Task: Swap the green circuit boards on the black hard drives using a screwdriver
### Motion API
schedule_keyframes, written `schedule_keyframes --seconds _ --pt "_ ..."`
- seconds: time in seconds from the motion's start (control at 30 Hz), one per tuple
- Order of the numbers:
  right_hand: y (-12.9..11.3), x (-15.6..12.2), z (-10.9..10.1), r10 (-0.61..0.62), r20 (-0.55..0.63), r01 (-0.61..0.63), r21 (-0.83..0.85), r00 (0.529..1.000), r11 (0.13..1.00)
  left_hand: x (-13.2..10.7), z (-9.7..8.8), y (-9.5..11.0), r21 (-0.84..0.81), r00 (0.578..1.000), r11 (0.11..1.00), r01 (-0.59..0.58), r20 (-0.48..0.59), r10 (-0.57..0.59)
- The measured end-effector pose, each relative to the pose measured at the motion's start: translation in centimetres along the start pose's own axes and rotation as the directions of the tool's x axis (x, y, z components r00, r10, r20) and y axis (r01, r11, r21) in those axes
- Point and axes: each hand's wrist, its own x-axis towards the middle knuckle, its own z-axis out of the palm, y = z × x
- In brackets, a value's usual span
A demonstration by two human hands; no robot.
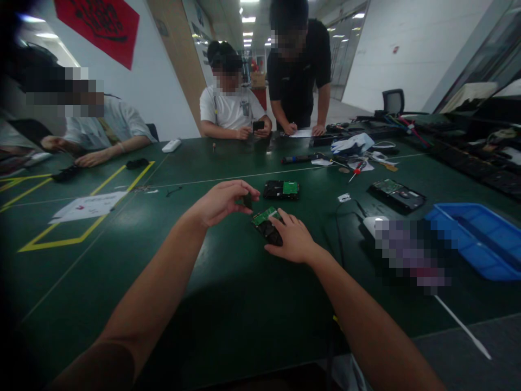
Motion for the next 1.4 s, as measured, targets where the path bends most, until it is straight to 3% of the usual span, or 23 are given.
schedule_keyframes --seconds 0.33,0.9,1.2,1.4 --pt "0.10 -0.02 0.07 0.004 0.001 -0.004 0.017 1.000 1.000 -0.12 0.05 0.25 0.117 1.000 0.993 -0.023 -0.017 0.025" --pt "0.03 0.01 0.03 0.004 0.012 -0.004 0.003 1.000 1.000 0.10 0.24 -0.14 -0.017 1.000 1.000 -0.017 -0.024 0.016" --pt "0.03 -0.02 -0.01 -0.003 0.005 0.003 0.007 1.000 1.000 0.07 0.02 0.10 0.161 0.994 0.985 -0.060 -0.079 0.073" --pt "0.01 -0.01 -0.08 0.001 0.011 -0.001 0.009 1.000 1.000 0.04 -0.06 0.16 0.154 0.998 0.986 -0.058 -0.020 0.062"
